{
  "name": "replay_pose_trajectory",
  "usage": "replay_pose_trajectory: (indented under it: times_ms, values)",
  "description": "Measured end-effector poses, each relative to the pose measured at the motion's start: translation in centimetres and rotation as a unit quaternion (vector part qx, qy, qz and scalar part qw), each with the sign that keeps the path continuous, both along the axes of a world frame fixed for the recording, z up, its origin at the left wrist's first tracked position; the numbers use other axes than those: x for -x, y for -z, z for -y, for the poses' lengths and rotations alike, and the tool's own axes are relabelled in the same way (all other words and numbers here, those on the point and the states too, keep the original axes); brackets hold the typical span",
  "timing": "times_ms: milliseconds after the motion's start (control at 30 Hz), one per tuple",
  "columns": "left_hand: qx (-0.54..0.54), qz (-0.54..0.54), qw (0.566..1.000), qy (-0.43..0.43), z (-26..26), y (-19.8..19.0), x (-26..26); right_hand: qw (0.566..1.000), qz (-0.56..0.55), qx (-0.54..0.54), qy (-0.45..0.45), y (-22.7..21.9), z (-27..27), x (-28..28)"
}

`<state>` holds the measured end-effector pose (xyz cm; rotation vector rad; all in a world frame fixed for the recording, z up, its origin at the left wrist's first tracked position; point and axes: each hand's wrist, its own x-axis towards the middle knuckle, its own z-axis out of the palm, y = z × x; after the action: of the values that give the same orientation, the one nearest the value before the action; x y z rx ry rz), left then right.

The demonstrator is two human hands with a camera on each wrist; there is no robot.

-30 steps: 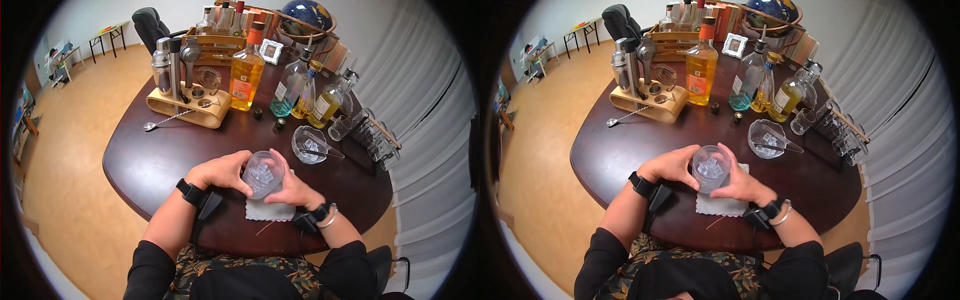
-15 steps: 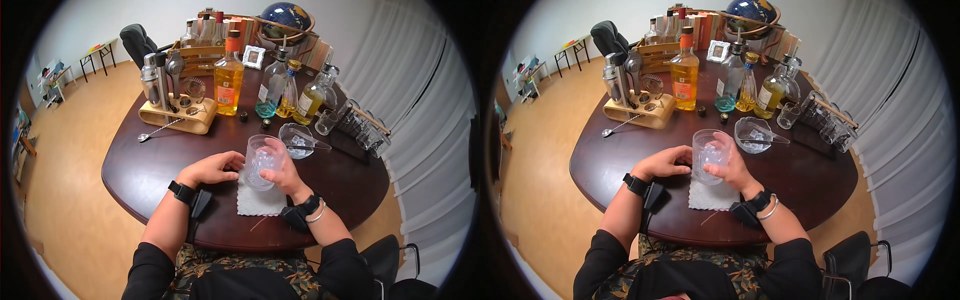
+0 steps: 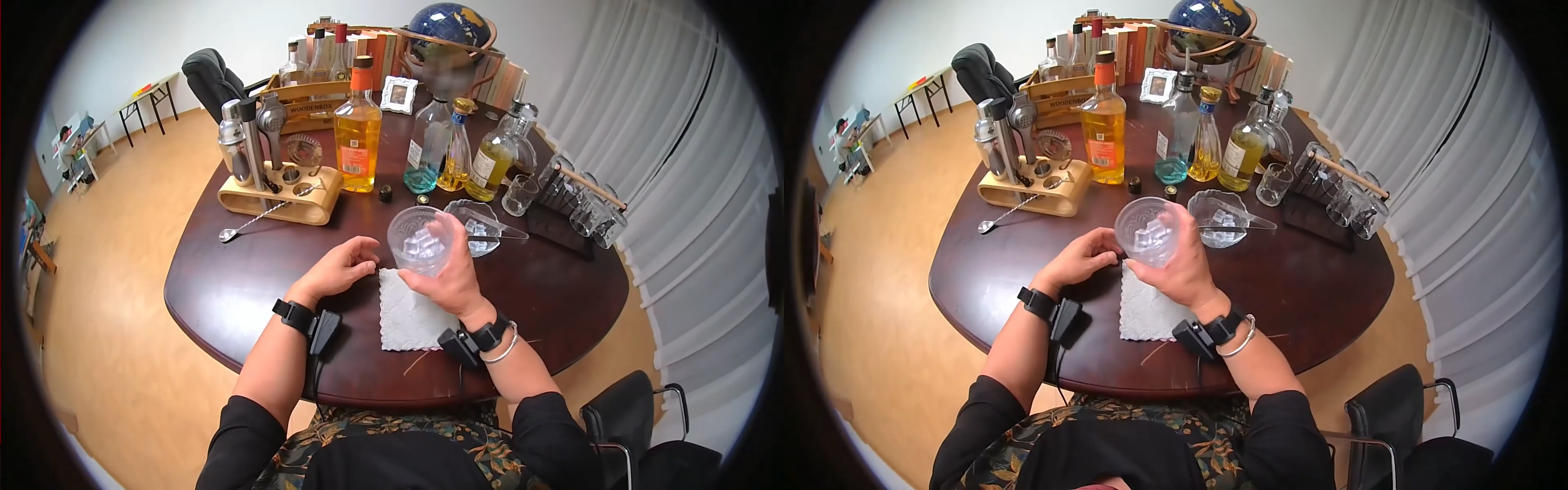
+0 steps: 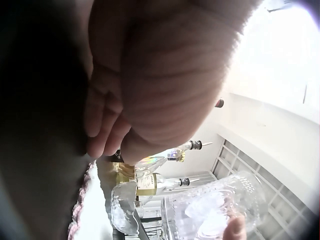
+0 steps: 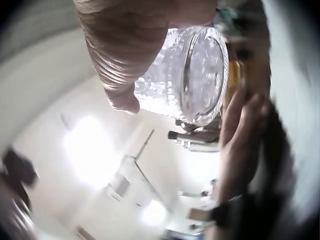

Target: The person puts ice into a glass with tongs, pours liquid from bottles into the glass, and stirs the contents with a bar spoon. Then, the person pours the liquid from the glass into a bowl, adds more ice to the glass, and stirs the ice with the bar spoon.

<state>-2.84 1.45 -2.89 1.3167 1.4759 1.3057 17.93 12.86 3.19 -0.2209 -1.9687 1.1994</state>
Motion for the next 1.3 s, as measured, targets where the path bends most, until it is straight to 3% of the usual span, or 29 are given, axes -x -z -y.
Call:
replay_pose_trajectory:
  times_ms: [33,67,167,200,267,300,333,433,533,633,667,700,767,800,833,867,900,933,967,1000,1033,1067,1100,1133,1167,1233,1267,1300]
  values:
    - [0.003,0.008,1.0,-0.006,0.0,-0.2,-0.1,0.996,0.007,0.086,-0.025,0.1,0.1,0.0]
    - [0.001,0.017,1.0,-0.011,0.0,-0.3,-0.1,0.964,-0.017,0.248,-0.091,0.2,-0.2,0.1]
    - [-0.007,0.036,0.999,-0.017,0.2,0.1,-0.2,1.0,-0.01,-0.014,-0.002,0.3,-0.1,-0.1]
    - [-0.016,0.034,0.999,-0.012,0.0,0.8,0.0,0.979,-0.021,-0.191,0.063,0.1,0.1,0.0]
    - [-0.017,0.033,0.999,-0.014,0.0,0.5,-0.1,0.999,-0.015,0.049,-0.014,1.0,-0.4,-0.2]
    - [-0.007,0.035,0.999,-0.021,0.2,0.3,-0.2,0.984,-0.011,0.169,-0.052,1.4,-0.6,-0.3]
    - [0.001,0.037,0.999,-0.028,0.3,0.0,-0.4,0.929,-0.052,0.347,-0.12,0.6,-0.3,-0.3]
    - [0.008,0.043,0.998,-0.036,0.5,-0.4,-0.8,0.998,-0.025,0.057,-0.027,1.9,-1.6,-0.7]
    - [0.016,0.044,0.997,-0.068,0.3,-0.5,-0.8,0.999,0.001,0.037,0.005,1.8,-1.5,-1.1]
    - [0.055,0.132,0.987,-0.076,-0.4,-0.7,-0.7,0.95,-0.076,0.281,-0.115,-0.2,-1.4,-1.4]
    - [0.065,0.167,0.981,-0.071,-0.4,-0.9,-0.8,0.997,-0.063,0.052,-0.018,1.2,-2.0,-1.3]
    - [0.075,0.202,0.974,-0.067,-0.4,-1.1,-0.8,0.995,-0.05,-0.078,0.033,1.3,-2.3,-1.5]
    - [0.098,0.23,0.966,-0.057,-0.5,-1.4,-0.7,0.934,-0.023,-0.33,0.136,0.5,-2.0,-1.7]
    - [0.11,0.224,0.967,-0.051,-0.8,-1.3,-0.4,0.988,-0.018,-0.134,0.073,1.0,-1.9,-1.6]
    - [0.122,0.218,0.967,-0.044,-1.0,-1.6,-0.3,0.998,-0.047,0.024,0.019,0.9,-2.0,-1.5]
    - [0.132,0.21,0.968,-0.047,-1.1,-1.8,-0.3,0.98,-0.074,0.182,-0.037,0.7,-2.2,-1.4]
    - [0.143,0.202,0.968,-0.048,-1.1,-2.1,-0.3,0.933,-0.098,0.333,-0.09,0.6,-2.4,-1.5]
    - [0.151,0.195,0.968,-0.049,-1.3,-2.5,-0.4,0.982,-0.086,0.166,-0.036,0.4,-2.5,-1.6]
    - [0.129,0.224,0.965,-0.05,-1.3,-2.5,-0.4,0.997,-0.071,-0.008,0.019,0.3,-2.6,-1.7]
    - [0.109,0.255,0.959,-0.051,-0.8,-2.2,-0.4,0.979,-0.052,-0.181,0.073,0.3,-2.6,-1.7]
    - [0.089,0.285,0.953,-0.052,-0.3,-1.7,0.0,0.929,-0.031,-0.347,0.125,0.4,-2.4,-1.8]
    - [0.074,0.315,0.946,-0.022,0.0,-1.4,0.8,0.978,-0.025,-0.196,0.067,0.6,-2.1,-1.8]
    - [0.07,0.308,0.949,-0.007,0.2,-1.0,1.4,0.998,-0.055,-0.015,0.007,0.5,-2.2,-1.6]
    - [0.067,0.302,0.951,0.006,0.6,-1.1,1.6,0.981,-0.082,0.168,-0.054,0.4,-2.5,-1.4]
    - [0.064,0.298,0.952,0.019,0.9,-1.0,1.7,0.926,-0.106,0.345,-0.112,0.4,-2.6,-1.3]
    - [0.065,0.306,0.949,0.028,0.8,-0.8,2.1,0.998,-0.056,0.04,-0.009,0.9,-3.4,-1.4]
    - [0.067,0.305,0.949,0.029,0.9,-1.0,2.0,0.988,-0.039,-0.143,0.052,0.4,-3.1,-1.5]
    - [0.07,0.304,0.95,0.03,0.9,-1.1,1.9,0.94,-0.022,-0.321,0.112,0.2,-2.8,-1.6]
